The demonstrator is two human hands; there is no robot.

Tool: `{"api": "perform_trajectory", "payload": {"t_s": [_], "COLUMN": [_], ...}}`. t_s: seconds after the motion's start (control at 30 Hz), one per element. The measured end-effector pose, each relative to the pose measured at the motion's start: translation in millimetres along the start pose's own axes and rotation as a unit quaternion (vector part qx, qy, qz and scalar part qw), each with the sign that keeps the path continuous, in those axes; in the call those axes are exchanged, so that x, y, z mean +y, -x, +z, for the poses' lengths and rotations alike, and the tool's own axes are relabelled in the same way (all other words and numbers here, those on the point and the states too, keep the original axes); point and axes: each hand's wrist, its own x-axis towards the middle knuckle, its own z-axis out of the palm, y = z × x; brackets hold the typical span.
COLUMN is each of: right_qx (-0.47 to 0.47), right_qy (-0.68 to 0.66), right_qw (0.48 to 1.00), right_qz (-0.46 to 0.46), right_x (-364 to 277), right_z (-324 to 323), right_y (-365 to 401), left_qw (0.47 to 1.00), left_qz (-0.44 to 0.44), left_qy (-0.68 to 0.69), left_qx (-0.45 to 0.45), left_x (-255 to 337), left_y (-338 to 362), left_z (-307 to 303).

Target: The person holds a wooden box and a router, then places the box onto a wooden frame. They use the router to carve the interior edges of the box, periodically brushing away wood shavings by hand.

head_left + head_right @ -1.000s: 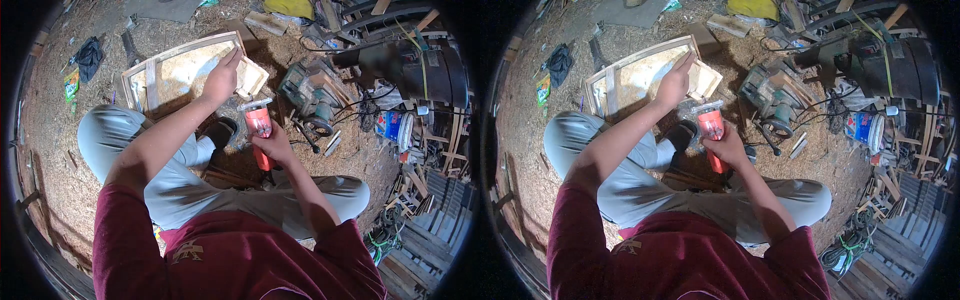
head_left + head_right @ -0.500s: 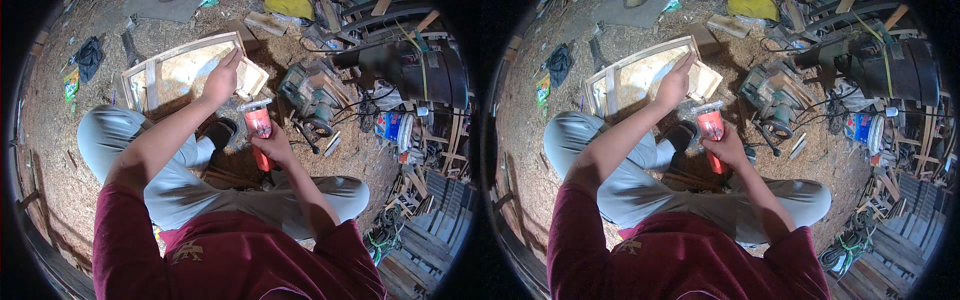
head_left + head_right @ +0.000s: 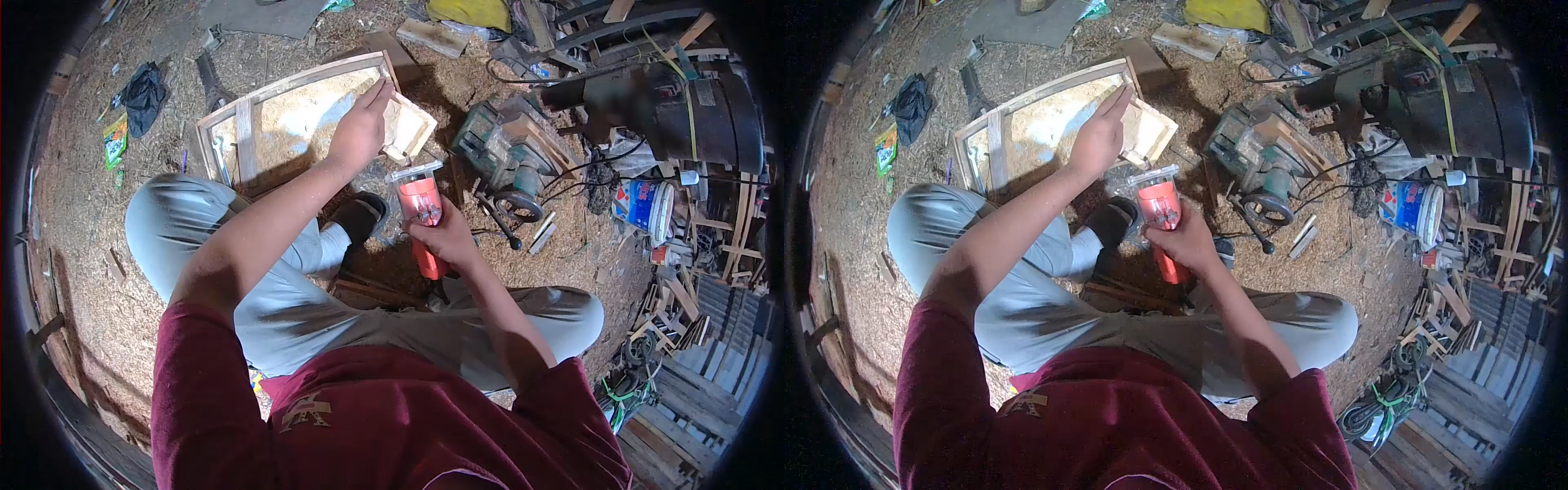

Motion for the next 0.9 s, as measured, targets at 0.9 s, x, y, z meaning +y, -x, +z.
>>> {"api": "perform_trajectory", "payload": {"t_s": [0.9], "right_qx": [0.026], "right_qy": [0.005], "right_qw": [1.0], "right_qz": [-0.015], "right_x": [10.7], "right_z": [-0.9], "right_y": [7.5], "left_qw": [1.0], "left_qz": [0.005], "left_qy": [-0.003], "left_qx": [0.007], "left_x": [-1.3], "left_y": [0.2], "left_z": [1.1]}}
